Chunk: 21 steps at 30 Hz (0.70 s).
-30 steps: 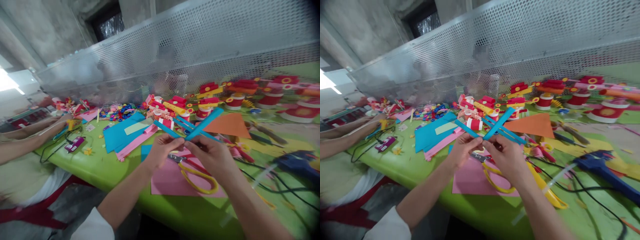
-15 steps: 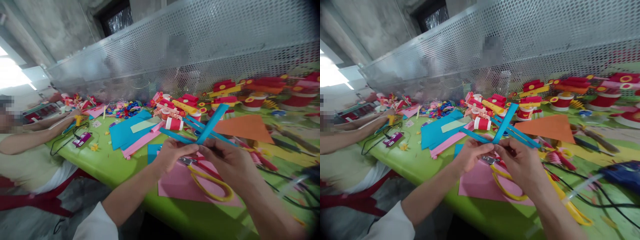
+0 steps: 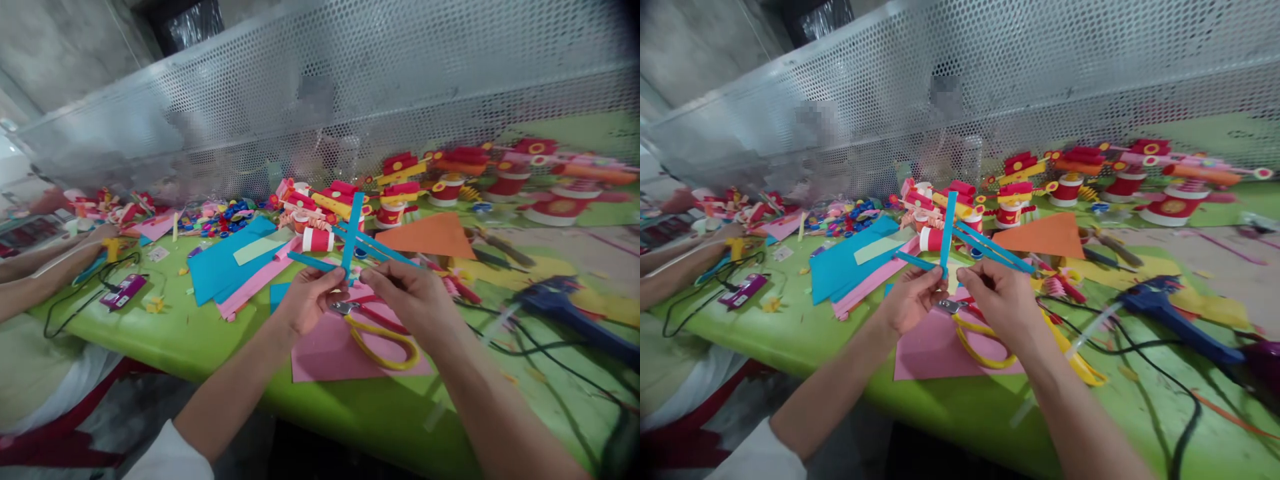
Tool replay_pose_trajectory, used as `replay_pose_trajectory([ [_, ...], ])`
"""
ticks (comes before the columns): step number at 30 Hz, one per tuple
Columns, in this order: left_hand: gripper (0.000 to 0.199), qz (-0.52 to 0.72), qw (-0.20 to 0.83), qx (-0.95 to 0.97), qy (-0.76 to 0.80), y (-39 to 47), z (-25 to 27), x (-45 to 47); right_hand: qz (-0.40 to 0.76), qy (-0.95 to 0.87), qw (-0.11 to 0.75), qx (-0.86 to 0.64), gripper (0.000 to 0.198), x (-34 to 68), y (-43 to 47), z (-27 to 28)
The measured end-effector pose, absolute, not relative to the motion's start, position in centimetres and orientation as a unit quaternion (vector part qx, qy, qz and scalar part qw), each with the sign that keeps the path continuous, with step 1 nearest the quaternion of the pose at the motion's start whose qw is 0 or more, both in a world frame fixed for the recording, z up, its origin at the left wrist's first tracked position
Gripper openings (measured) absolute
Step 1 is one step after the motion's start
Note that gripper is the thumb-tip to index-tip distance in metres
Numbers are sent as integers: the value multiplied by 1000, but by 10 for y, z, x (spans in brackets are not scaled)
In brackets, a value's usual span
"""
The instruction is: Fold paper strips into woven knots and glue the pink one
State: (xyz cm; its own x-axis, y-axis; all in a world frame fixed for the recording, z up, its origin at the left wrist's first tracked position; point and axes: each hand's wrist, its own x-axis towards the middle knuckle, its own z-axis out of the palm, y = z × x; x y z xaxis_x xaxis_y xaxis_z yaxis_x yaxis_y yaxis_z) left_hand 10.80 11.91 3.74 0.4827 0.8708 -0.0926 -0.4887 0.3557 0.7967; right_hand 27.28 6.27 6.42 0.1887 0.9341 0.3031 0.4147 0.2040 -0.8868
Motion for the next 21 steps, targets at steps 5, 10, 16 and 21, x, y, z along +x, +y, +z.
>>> replay_pose_trajectory([
  [5,26,439,779,357,272,118,39,107,317,-536,532,-573,46,269,58,70],
  [10,24,443,774,359,275,118,39,108,333,-534,530,-569,44,269,61,66],
  [16,22,469,745,391,268,113,37,111,302,-580,498,-570,32,268,66,54],
  [21,20,475,726,417,270,110,38,112,280,-578,522,-562,26,268,65,54],
])
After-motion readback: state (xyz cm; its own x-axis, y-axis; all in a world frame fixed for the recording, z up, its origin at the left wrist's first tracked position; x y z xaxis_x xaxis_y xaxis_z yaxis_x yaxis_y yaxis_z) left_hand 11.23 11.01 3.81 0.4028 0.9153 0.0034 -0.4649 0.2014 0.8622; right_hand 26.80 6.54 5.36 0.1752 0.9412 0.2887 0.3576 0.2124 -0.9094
